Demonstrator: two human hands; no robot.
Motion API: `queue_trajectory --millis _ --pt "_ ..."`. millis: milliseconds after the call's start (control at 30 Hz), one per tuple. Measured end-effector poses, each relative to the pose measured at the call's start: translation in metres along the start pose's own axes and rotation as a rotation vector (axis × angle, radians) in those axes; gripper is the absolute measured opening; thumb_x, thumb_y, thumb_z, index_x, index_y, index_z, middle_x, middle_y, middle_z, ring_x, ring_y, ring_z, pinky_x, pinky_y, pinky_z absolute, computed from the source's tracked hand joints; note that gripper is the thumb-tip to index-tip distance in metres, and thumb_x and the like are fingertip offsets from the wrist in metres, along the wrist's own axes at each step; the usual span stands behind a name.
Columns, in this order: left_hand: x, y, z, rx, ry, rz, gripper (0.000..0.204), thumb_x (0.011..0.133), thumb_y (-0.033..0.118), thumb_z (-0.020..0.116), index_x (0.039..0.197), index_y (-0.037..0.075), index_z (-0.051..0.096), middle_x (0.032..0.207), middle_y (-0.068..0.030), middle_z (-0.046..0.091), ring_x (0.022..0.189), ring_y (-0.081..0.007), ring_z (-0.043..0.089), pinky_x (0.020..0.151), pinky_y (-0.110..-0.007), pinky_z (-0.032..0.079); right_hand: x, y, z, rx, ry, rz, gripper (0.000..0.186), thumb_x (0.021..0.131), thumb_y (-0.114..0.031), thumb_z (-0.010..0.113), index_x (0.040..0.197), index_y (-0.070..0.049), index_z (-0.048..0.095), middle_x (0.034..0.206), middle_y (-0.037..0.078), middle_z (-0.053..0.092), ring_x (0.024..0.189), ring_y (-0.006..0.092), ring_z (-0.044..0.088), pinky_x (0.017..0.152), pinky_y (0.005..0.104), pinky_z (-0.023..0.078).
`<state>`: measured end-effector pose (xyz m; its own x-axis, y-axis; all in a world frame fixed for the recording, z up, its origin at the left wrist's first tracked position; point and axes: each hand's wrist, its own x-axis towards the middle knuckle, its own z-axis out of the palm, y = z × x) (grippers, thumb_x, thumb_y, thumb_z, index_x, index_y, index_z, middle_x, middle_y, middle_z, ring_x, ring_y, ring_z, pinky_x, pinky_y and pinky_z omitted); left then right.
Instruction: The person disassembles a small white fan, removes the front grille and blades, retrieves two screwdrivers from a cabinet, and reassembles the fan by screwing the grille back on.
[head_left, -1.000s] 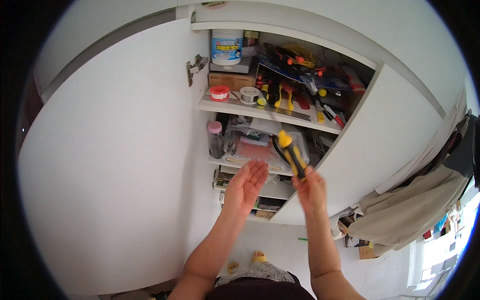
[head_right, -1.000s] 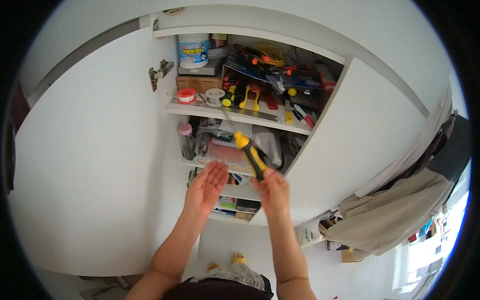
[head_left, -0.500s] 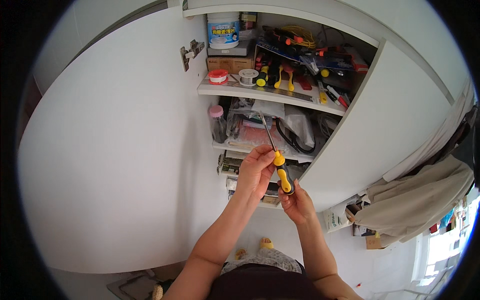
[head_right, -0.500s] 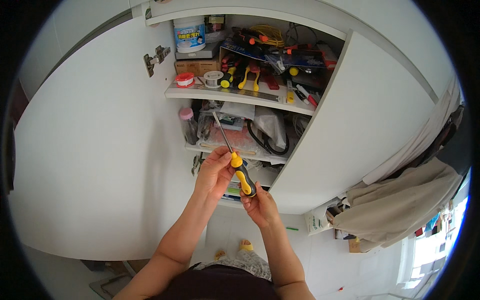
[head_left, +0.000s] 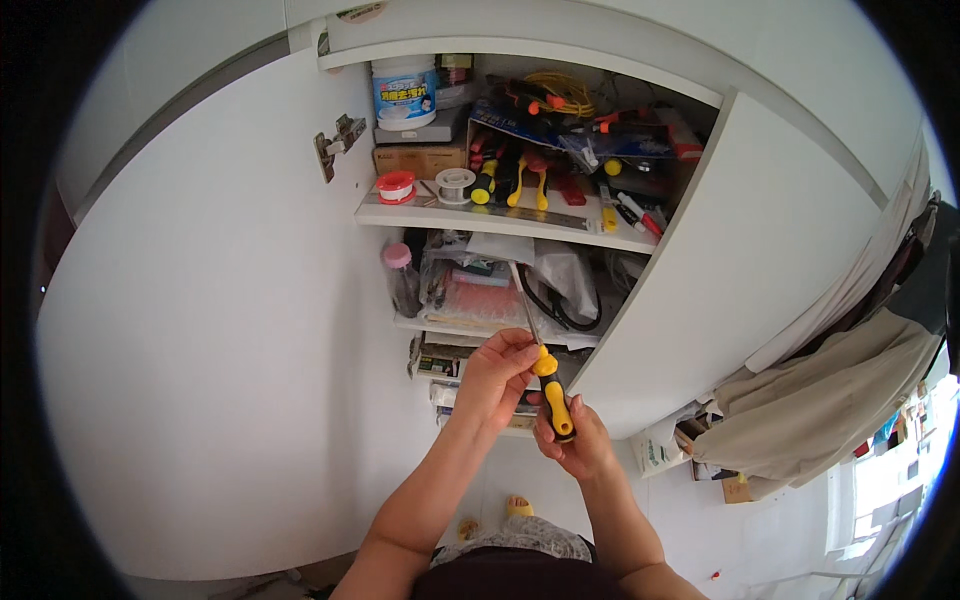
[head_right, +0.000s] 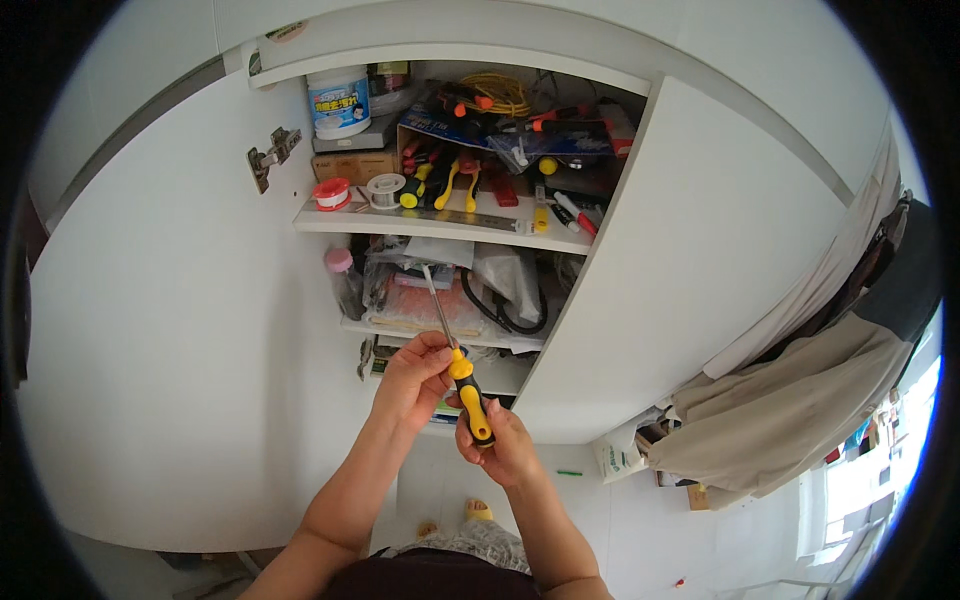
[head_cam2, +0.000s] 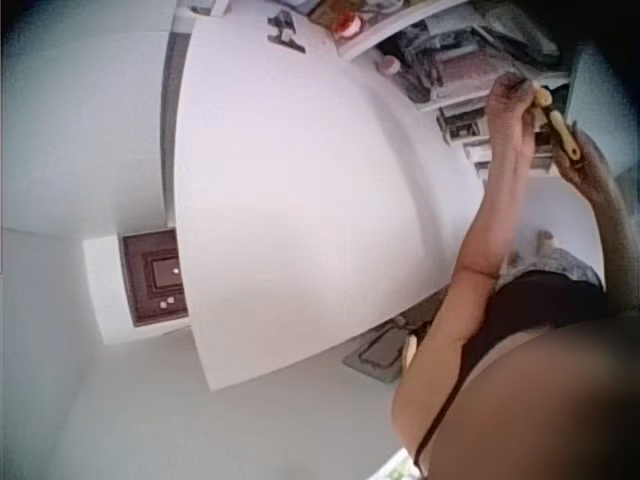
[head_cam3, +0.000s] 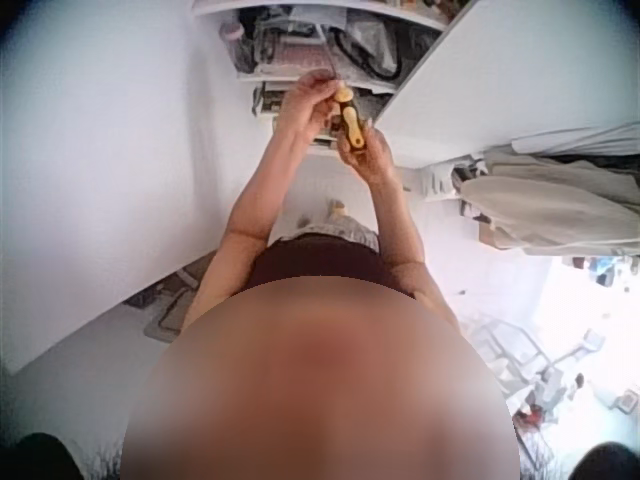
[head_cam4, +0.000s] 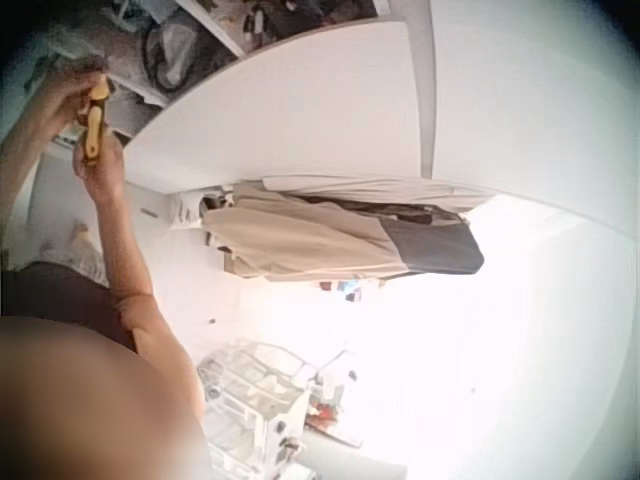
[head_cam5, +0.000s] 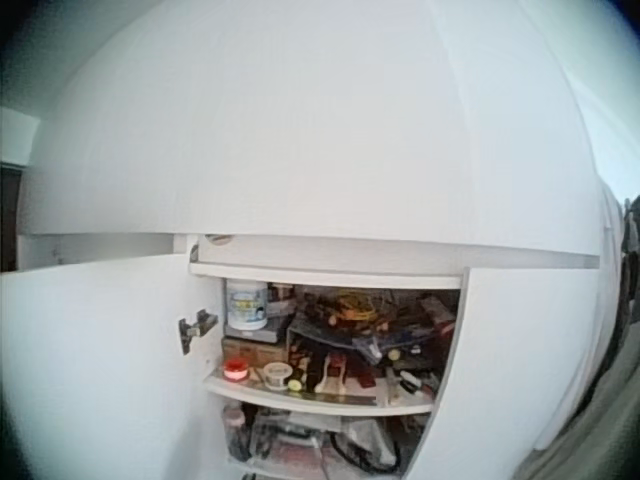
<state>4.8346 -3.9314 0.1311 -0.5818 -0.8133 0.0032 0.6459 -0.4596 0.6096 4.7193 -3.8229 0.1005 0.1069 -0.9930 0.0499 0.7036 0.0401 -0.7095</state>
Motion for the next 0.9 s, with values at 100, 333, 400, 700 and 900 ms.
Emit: queue_trajectory --millis 100,333,400,700,900 --pt "0.011 0.003 0.001 -0.032 -0.052 -0.017 0.008 0.084 0.007 0.060 0.091 0.005 0.057 0.086 -0.0043 0.061 0.079 -0.0141 0.059 0.073 -0.025 0.047 0.000 -0.009 0.008 -0.103 0.036 -0.072 0.054 0.092 -0.046 0.042 0.115 0.003 0.046 0.068 0.005 0.051 0.050 0.0113 0.042 0.044 0.0221 0.032" --pt "0.069 0.064 0.014 0.351 0.074 0.330 0.013 0.087 0.015 0.058 0.090 0.002 0.058 0.074 -0.0027 0.058 0.058 -0.0085 0.049 0.051 -0.022 0.039 0.006 -0.036 0.014 -0.455 0.287 -0.124 0.036 0.095 -0.031 0.042 0.103 0.003 0.047 0.068 0.007 0.053 0.047 0.0111 0.045 0.042 0.0225 0.033" --pt "0.090 0.082 0.020 0.668 0.182 0.490 0.013 0.087 0.014 0.058 0.089 0.001 0.058 0.069 -0.0024 0.056 0.053 -0.0067 0.045 0.045 -0.020 0.033 0.008 -0.041 0.016 -0.557 0.356 -0.119 0.033 0.095 -0.028 0.042 0.102 0.004 0.048 0.067 0.006 0.052 0.047 0.0103 0.045 0.041 0.0220 0.032" --pt "0.104 0.078 0.022 0.766 0.225 0.437 0.021 0.090 0.021 0.055 0.085 0.002 0.061 0.062 0.0000 0.053 0.048 -0.0040 0.040 0.041 -0.018 0.026 0.025 -0.049 0.017 -0.587 0.387 -0.178 0.039 0.097 -0.034 0.036 0.102 0.002 0.050 0.064 0.004 0.050 0.045 0.0085 0.040 0.041 0.0204 0.029" --pt "0.066 0.032 0.023 0.631 0.118 0.289 0.029 0.091 0.031 0.052 0.085 0.005 0.062 0.065 0.0022 0.054 0.051 -0.0036 0.040 0.045 -0.019 0.029 0.056 -0.051 0.032 -0.657 0.306 -0.210 0.043 0.097 -0.039 0.034 0.103 -0.001 0.051 0.064 0.002 0.050 0.046 0.0072 0.039 0.041 0.0196 0.029"
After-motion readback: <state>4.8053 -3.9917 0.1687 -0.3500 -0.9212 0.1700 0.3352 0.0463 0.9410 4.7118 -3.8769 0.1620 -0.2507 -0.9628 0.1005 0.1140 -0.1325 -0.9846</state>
